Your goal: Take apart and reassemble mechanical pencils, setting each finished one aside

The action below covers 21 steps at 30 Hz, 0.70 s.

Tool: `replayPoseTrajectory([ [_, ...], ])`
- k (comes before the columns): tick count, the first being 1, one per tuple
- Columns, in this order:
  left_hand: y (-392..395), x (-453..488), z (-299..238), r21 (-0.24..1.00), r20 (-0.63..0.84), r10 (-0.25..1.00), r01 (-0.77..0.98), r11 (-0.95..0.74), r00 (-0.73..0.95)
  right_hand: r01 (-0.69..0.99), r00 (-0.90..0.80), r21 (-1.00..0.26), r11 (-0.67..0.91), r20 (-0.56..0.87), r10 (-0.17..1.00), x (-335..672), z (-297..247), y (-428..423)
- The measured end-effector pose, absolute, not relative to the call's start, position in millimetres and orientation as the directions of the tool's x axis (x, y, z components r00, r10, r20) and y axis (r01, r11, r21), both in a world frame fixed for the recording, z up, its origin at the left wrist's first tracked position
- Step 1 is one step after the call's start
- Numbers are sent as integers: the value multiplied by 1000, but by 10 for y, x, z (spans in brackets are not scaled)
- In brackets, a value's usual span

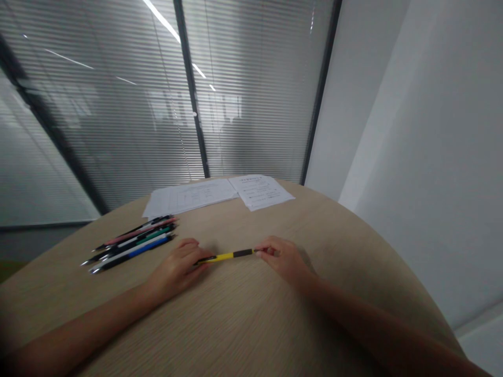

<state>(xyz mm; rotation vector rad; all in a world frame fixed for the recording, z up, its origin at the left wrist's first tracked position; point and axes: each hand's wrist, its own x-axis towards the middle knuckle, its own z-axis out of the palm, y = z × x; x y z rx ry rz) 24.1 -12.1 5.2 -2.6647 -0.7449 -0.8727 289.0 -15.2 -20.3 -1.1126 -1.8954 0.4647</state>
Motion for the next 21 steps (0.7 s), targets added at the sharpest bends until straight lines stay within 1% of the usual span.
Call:
replayPoseTrajectory([
  [4, -132, 248, 58, -86, 604, 367, 515, -853, 708, 515, -234, -672, 531, 486, 842, 2893, -199, -164],
  [12, -170, 259, 80, -156, 617, 303, 491, -857, 726, 457, -241, -752, 474, 409, 880, 2879, -161, -184],
  [17, -187, 258, 93, -201, 624, 268, 482, -853, 734, 425, -238, -815, 393, 318, 918, 2878, -147, -190],
  [21, -207, 259, 86, -239, 637, 235, 478, -846, 734, 343, -210, -898, 274, 211, 955, 2859, -160, -192],
])
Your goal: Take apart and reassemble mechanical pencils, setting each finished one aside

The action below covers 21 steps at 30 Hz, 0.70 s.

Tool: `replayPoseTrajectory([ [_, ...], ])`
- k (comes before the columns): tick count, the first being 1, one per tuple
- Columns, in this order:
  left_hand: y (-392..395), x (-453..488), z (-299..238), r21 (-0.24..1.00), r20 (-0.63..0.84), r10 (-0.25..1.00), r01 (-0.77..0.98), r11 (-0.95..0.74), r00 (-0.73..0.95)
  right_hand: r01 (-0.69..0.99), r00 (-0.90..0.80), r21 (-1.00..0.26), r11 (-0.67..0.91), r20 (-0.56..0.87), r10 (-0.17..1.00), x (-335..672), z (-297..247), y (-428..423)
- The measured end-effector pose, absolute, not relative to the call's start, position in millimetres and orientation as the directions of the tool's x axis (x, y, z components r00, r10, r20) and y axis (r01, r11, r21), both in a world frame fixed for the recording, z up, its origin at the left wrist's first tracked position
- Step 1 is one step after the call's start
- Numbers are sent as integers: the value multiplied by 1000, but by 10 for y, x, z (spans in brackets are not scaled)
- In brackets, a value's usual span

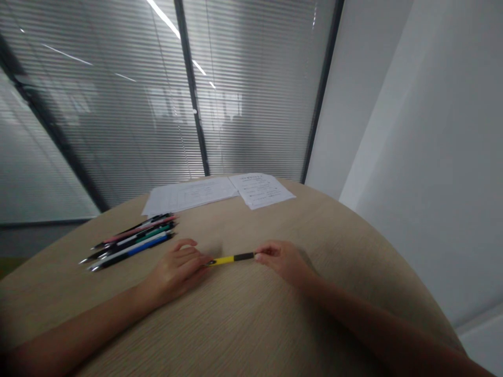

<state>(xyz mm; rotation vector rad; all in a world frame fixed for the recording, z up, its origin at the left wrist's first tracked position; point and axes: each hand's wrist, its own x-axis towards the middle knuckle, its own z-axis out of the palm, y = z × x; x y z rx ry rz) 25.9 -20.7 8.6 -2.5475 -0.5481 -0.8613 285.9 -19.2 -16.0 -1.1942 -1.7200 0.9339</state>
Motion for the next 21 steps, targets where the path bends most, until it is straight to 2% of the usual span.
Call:
replayPoseTrajectory([
  [4, -251, 266, 85, -285, 635, 210, 478, -831, 743, 299, -203, -931, 211, 154, 967, 2833, -158, -203],
  [11, -324, 289, 96, -376, 611, 167, 468, -800, 774, 456, -184, -858, 236, 169, 968, 2817, -151, -272],
  [16, -351, 295, 68, -375, 610, 151, 451, -810, 778, 467, -107, -873, 144, 105, 989, 2783, -159, -321],
  [21, -326, 302, 74, -293, 639, 211, 488, -822, 740, 362, -165, -925, 118, 61, 984, 2767, -219, -279],
])
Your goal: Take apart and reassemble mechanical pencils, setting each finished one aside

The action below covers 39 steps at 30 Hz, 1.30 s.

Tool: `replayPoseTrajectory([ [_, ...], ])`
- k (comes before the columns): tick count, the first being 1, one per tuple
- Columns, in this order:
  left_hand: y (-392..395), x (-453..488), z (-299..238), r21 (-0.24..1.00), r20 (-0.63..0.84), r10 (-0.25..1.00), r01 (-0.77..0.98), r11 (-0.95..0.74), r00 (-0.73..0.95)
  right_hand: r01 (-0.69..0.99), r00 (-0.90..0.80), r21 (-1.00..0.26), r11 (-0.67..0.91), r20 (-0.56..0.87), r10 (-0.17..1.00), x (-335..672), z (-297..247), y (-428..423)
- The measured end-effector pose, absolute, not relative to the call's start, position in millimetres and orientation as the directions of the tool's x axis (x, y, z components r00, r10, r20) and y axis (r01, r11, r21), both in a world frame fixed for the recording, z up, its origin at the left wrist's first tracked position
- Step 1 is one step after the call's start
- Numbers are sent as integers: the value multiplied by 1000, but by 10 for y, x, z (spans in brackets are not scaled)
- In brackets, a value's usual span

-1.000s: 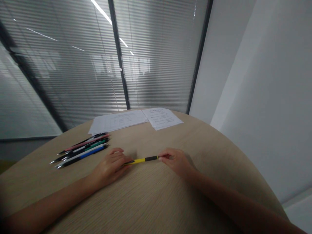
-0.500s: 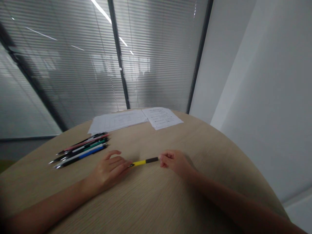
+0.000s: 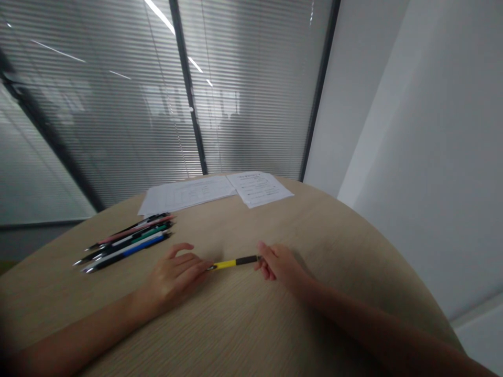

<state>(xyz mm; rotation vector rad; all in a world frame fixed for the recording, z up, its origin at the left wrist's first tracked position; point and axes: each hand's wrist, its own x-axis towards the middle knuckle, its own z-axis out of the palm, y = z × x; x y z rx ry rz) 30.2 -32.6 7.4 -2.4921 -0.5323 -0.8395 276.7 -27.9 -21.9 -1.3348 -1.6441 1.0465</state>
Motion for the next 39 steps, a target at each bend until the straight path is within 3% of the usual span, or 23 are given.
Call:
replayPoseTrajectory([
  [5, -243, 276, 72, -193, 653, 313, 551, -812, 689, 215, -215, -946, 244, 198, 956, 2837, -211, -159],
  [11, -182, 261, 57, -159, 655, 333, 555, -816, 678, 237, -178, -906, 351, 315, 932, 2862, -231, -99],
  [17, -196, 272, 66, -155, 643, 322, 530, -834, 695, 486, -193, -803, 344, 285, 939, 2875, -260, -129],
  [24, -207, 280, 70, -170, 638, 300, 510, -843, 709, 526, -324, -734, 430, 294, 899, 2898, -200, -155],
  [28, -211, 289, 77, -178, 642, 272, 484, -856, 717, 562, -332, -727, 393, 237, 913, 2893, -194, -173],
  [36, -176, 266, 47, -105, 665, 343, 538, -836, 663, 340, -288, -830, 442, 355, 889, 2873, -273, -137],
  [39, -172, 268, 53, -104, 668, 340, 535, -838, 662, 394, -266, -823, 408, 323, 908, 2858, -256, -143],
])
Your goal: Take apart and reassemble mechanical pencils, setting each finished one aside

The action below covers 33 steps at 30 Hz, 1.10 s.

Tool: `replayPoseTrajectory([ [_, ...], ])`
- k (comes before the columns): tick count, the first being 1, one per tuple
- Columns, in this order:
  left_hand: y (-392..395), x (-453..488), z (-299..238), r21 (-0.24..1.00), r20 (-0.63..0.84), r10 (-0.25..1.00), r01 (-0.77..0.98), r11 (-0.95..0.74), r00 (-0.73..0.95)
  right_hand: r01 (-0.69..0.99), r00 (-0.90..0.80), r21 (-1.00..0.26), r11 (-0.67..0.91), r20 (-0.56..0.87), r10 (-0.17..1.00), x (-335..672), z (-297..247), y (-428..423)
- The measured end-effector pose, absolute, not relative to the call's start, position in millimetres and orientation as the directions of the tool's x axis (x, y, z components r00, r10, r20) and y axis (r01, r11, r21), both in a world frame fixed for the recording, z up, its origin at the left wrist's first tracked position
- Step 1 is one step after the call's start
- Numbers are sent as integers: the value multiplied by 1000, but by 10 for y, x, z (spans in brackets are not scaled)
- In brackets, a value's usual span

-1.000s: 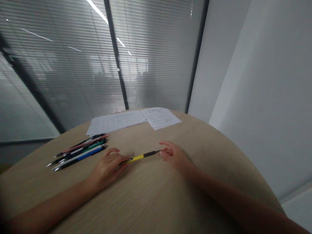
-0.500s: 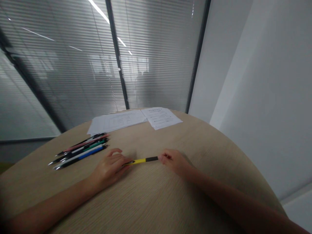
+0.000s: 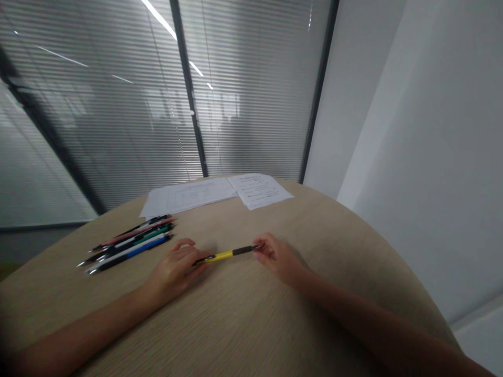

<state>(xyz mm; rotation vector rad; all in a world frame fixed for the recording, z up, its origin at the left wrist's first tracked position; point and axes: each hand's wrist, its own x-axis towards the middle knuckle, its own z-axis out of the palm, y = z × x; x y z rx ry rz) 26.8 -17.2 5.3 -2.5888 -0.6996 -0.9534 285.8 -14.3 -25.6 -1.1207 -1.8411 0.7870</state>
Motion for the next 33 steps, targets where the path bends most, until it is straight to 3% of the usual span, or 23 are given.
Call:
replayPoseTrajectory([
  [3, -181, 273, 66, -112, 663, 334, 530, -841, 670, 498, -252, -784, 372, 280, 926, 2864, -210, -162],
  [11, -222, 279, 82, -121, 638, 312, 492, -862, 704, 572, -335, -708, 415, 261, 905, 2882, -190, -189],
  [18, -156, 267, 43, -73, 665, 361, 537, -840, 654, 343, -265, -845, 411, 333, 905, 2855, -235, -142],
  [26, -171, 262, 48, -79, 650, 373, 548, -833, 662, 478, -247, -801, 360, 271, 930, 2843, -189, -153],
  [33, -234, 315, 84, -192, 649, 260, 485, -853, 715, 567, -317, -699, 437, 304, 898, 2890, -219, -153],
])
